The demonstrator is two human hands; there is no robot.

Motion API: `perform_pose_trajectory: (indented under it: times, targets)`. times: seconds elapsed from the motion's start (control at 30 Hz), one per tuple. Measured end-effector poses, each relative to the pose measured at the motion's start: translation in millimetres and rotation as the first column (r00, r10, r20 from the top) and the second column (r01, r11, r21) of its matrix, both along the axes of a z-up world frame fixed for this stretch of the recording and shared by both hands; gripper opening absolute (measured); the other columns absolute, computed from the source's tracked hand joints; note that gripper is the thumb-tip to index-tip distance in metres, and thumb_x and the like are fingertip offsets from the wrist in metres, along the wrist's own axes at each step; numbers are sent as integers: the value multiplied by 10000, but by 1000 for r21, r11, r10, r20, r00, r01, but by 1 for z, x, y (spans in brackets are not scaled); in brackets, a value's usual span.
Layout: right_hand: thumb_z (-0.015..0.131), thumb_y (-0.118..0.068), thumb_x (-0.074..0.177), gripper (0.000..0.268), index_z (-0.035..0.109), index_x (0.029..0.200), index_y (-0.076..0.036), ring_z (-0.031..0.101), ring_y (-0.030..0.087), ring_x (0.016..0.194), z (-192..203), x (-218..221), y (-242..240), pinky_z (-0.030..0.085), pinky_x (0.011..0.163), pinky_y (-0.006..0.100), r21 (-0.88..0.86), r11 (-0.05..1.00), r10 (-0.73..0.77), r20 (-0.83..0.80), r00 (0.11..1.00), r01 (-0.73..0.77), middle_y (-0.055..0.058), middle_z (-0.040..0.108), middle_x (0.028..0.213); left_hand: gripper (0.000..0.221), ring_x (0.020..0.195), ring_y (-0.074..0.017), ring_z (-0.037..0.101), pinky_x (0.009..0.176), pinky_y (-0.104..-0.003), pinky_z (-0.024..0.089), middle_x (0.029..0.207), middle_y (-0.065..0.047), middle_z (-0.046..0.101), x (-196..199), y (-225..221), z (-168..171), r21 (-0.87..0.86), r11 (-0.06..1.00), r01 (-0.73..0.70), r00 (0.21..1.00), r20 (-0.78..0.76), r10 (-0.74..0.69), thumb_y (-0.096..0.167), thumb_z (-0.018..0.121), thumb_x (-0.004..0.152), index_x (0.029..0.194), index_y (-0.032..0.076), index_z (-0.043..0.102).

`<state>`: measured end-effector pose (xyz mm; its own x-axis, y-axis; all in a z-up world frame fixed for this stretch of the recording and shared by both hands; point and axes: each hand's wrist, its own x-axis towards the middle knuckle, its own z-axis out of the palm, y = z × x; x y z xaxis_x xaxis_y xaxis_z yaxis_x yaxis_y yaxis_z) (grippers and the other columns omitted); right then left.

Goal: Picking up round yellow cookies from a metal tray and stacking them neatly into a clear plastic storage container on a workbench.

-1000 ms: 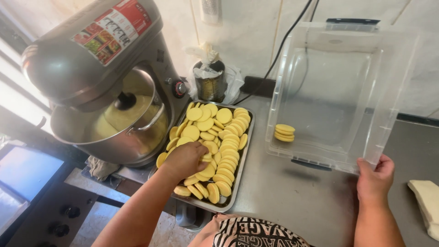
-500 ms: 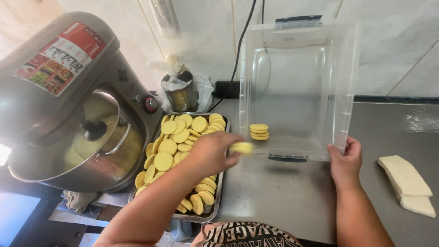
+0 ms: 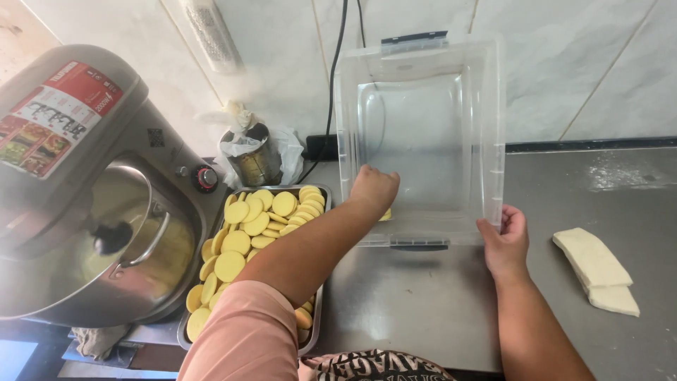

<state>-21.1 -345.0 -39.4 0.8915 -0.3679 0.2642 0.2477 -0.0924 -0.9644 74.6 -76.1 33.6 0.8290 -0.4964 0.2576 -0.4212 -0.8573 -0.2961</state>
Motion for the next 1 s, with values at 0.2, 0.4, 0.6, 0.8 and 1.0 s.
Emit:
perform_pose_trajectory:
  times: [0.2, 0.4, 0.6, 0.8, 1.0]
  targets:
    - [727, -32, 904, 467, 469, 1293, -44, 498, 105, 925, -13, 4, -9, 432, 835, 251, -33, 999, -6, 34, 999, 7, -5, 434, 1000, 164, 751, -313, 726, 759, -474, 465, 766, -85, 742, -26, -2, 16, -25, 995, -98, 964, -252, 89, -8, 736, 768, 867, 123, 746]
    - [696, -130, 916, 394, 528, 1268, -71, 613, 143, 963, 15, -2, 0, 486, 870, 272, -52, 995, -92, -135, 987, 86, 49, 640, 1121, 282, 836, -282, 683, 701, -398, 503, 958, -2, 685, -120, 48, 67, 139, 990, -25, 919, -386, 78, 6, 600, 826, 1019, 209, 627]
    - [716, -144, 918, 385, 530, 1251, -91, 592, 134, 950, -7, 8, -7, 475, 854, 272, -79, 991, -114, -117, 987, 105, 42, 629, 1112, 230, 945, -267, 628, 769, -391, 545, 1094, -52, 632, -224, 107, 85, 284, 957, -50, 624, -740, 252, 218, 655, 955, 1184, 201, 670]
    - [711, -136, 966, 354, 521, 1261, -98, 590, 136, 978, -16, 9, -11, 486, 870, 282, -78, 992, -102, -95, 990, 95, 43, 616, 1129, 200, 933, -271, 534, 786, -412, 490, 982, -27, 536, -259, 167, -33, -35, 994, -105, 927, -365, 84, 201, 778, 756, 948, 206, 721]
    - [684, -129, 957, 345, 524, 1261, -106, 597, 128, 1028, -8, 6, -8, 497, 915, 268, -46, 995, -92, -81, 993, 88, 26, 606, 1148, 214, 954, -260, 618, 831, -427, 517, 1024, -19, 652, -277, 171, 21, -261, 943, -207, 905, -417, 83, 263, 776, 817, 1025, 240, 731]
